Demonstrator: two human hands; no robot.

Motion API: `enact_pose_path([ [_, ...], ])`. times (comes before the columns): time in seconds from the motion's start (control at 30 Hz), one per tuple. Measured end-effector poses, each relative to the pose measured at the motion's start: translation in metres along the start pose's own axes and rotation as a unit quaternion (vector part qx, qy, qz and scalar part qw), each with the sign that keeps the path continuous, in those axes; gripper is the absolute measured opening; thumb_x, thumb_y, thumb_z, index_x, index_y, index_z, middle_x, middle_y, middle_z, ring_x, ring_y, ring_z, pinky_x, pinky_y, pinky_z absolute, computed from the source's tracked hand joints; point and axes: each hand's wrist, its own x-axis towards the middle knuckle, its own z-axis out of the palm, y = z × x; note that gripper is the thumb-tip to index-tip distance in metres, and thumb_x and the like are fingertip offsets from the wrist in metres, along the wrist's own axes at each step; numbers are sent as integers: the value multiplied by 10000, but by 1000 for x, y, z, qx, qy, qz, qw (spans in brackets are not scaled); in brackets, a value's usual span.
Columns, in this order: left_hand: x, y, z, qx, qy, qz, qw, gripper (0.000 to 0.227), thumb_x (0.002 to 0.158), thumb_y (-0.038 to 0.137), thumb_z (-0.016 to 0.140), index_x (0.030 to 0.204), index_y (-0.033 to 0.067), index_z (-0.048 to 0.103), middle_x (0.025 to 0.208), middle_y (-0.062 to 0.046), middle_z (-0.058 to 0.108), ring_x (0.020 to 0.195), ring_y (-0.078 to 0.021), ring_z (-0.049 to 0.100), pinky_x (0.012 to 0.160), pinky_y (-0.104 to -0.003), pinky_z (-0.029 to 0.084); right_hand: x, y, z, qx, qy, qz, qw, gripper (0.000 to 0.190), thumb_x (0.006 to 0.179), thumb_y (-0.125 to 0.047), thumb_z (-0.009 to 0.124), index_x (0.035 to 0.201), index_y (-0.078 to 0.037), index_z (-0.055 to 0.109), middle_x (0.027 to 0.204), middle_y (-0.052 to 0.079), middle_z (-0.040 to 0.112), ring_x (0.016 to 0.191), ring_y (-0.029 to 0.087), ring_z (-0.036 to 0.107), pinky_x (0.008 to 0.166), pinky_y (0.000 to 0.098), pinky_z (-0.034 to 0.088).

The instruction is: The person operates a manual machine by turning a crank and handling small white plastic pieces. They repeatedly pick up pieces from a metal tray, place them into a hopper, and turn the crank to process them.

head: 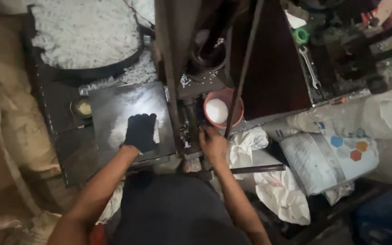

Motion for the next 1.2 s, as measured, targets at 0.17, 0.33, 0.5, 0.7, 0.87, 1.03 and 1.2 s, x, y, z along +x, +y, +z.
enact_pose_path([
  [0.17,-1,-2,12,-49,10,-1,999,860,498,361,846,1256,67,568,1054,-151,611,1034,-358,573,910,-509,419,-5,3,1,9,-13,-23,1000,178,913,-216,720,1050,-114,769,970,149,756,866,339,723,732,423,575],
  [0.33,-21,-47,23,-147,42,66,986,884,464,332,879,1248,98,544,1125,-180,623,1121,-358,567,1056,-548,392,-10,-10,-12,129,-10,-14,991,168,944,-152,724,1072,-47,754,923,146,754,784,238,725,701,333,569],
  [0.5,-52,-104,35,-354,24,6,935,1034,620,229,662,1587,204,297,1269,-250,658,1059,-385,656,901,-490,525,-31,-47,-11,233,-79,-10,969,182,964,-140,725,1088,-9,752,923,86,765,818,115,708,738,267,568],
  [0.7,-47,-101,45,-375,53,-220,899,324,1041,292,536,1355,242,597,1120,-143,756,957,-352,725,800,-457,558,-50,-83,62,416,-298,146,847,246,993,-220,681,1131,-21,727,928,-7,733,826,54,670,738,222,552],
  [0.87,-44,-88,38,-189,152,-177,954,268,1041,334,521,1177,171,685,1020,-133,734,875,-397,690,732,-524,518,-27,-99,150,362,-310,114,872,284,1015,-239,724,1048,42,753,869,63,723,764,95,653,688,248,529],
  [1.03,-48,-88,39,-185,219,-168,943,240,1066,284,497,1158,181,692,1001,-127,729,844,-392,685,714,-518,524,-27,-100,184,479,-346,301,749,295,990,-210,709,1068,75,717,838,85,709,655,127,657,594,285,581],
  [1.2,-43,-89,37,-128,178,-152,964,196,1066,244,504,1114,162,674,948,-122,709,822,-377,679,702,-516,520,-40,-76,188,433,-359,259,785,275,1011,-188,636,1124,61,666,864,74,727,691,133,694,632,294,610],
])
